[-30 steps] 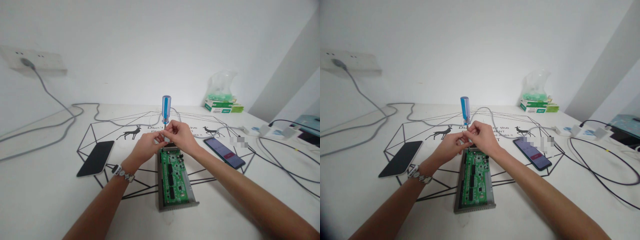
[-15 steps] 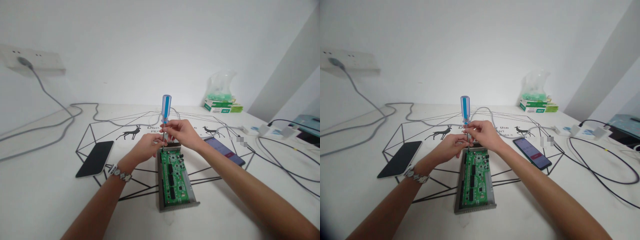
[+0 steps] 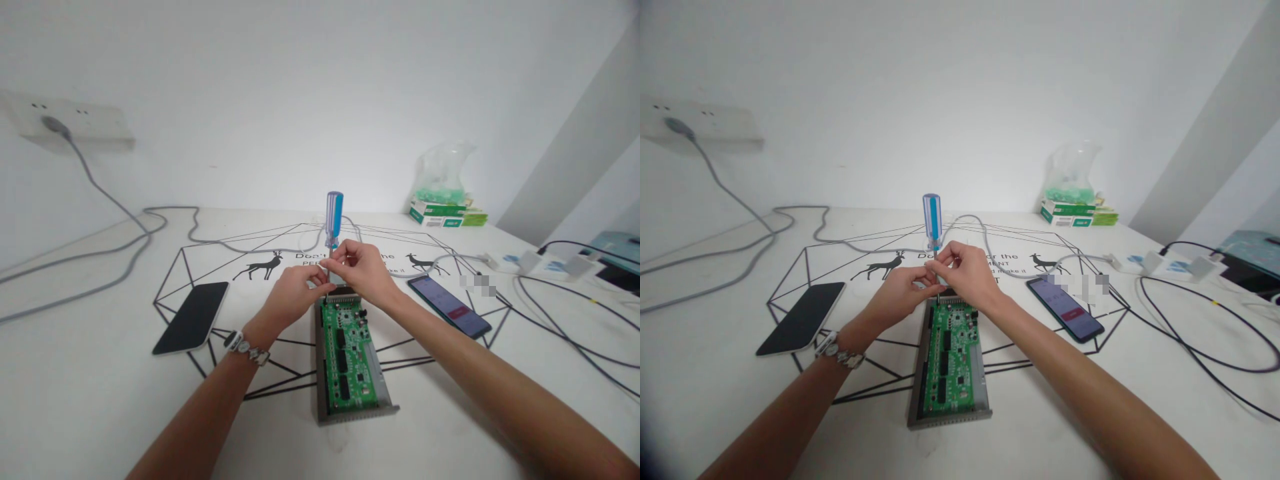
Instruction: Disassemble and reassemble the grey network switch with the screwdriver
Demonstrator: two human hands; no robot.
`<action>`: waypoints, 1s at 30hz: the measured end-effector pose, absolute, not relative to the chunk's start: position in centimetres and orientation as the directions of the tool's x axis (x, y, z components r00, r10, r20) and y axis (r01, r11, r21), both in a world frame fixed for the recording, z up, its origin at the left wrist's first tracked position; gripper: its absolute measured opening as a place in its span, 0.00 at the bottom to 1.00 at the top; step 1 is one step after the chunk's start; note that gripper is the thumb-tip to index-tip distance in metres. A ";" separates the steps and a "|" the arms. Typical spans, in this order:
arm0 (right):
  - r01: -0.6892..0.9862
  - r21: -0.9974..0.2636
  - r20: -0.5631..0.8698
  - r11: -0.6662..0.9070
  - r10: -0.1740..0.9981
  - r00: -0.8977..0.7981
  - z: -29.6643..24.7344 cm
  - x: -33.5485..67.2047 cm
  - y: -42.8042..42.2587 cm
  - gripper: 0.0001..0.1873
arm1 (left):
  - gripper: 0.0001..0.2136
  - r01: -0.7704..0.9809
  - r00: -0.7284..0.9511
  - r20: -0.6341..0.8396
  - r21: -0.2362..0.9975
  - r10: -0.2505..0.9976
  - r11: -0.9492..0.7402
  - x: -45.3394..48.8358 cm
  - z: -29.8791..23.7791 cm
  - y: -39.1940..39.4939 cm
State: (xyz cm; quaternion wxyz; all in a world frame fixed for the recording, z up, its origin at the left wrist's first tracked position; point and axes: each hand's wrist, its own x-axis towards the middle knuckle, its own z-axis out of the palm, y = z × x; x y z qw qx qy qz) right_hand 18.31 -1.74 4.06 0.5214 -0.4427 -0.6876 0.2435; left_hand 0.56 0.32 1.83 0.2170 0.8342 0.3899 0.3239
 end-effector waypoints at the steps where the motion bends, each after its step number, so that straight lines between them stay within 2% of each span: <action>1: 0.335 -0.811 0.479 0.479 0.873 -0.087 4.1 18.4 -1.7 0.16 | 0.11 0.492 0.498 0.358 0.633 0.790 -0.597 0.5 1.9 0.3; 6: 0.106 -0.913 0.349 0.394 0.889 -0.296 5.2 19.1 -2.0 0.16 | 0.10 0.442 0.554 0.259 0.713 0.791 -0.543 0.5 2.5 -0.1; 10: 0.071 -0.933 0.307 0.352 0.884 -0.353 5.8 19.3 -2.2 0.15 | 0.12 0.435 0.578 0.179 0.758 0.796 -0.486 0.4 2.7 -0.5; 14: 0.117 -0.915 0.328 0.386 0.881 -0.342 5.5 19.3 -2.1 0.16 | 0.13 0.440 0.574 0.175 0.758 0.800 -0.482 0.4 2.7 -0.4; 18: 0.219 -0.864 0.406 0.454 0.884 -0.233 4.8 19.2 -1.7 0.15 | 0.13 0.495 0.535 0.275 0.665 0.799 -0.559 0.4 2.4 -0.1; 22: 0.331 -0.810 0.457 0.485 0.874 -0.163 4.3 19.0 -1.5 0.14 | 0.16 0.556 0.465 0.337 0.608 0.818 -0.567 0.6 2.0 0.1; 27: 0.431 -0.752 0.519 0.498 0.851 -0.077 4.0 18.3 -1.7 0.16 | 0.16 0.619 0.434 0.325 0.570 0.840 -0.541 0.7 1.8 0.2; 30: 0.456 -0.723 0.545 0.519 0.834 -0.085 4.0 18.1 -1.8 0.16 | 0.14 0.596 0.457 0.273 0.613 0.847 -0.519 0.7 1.8 0.2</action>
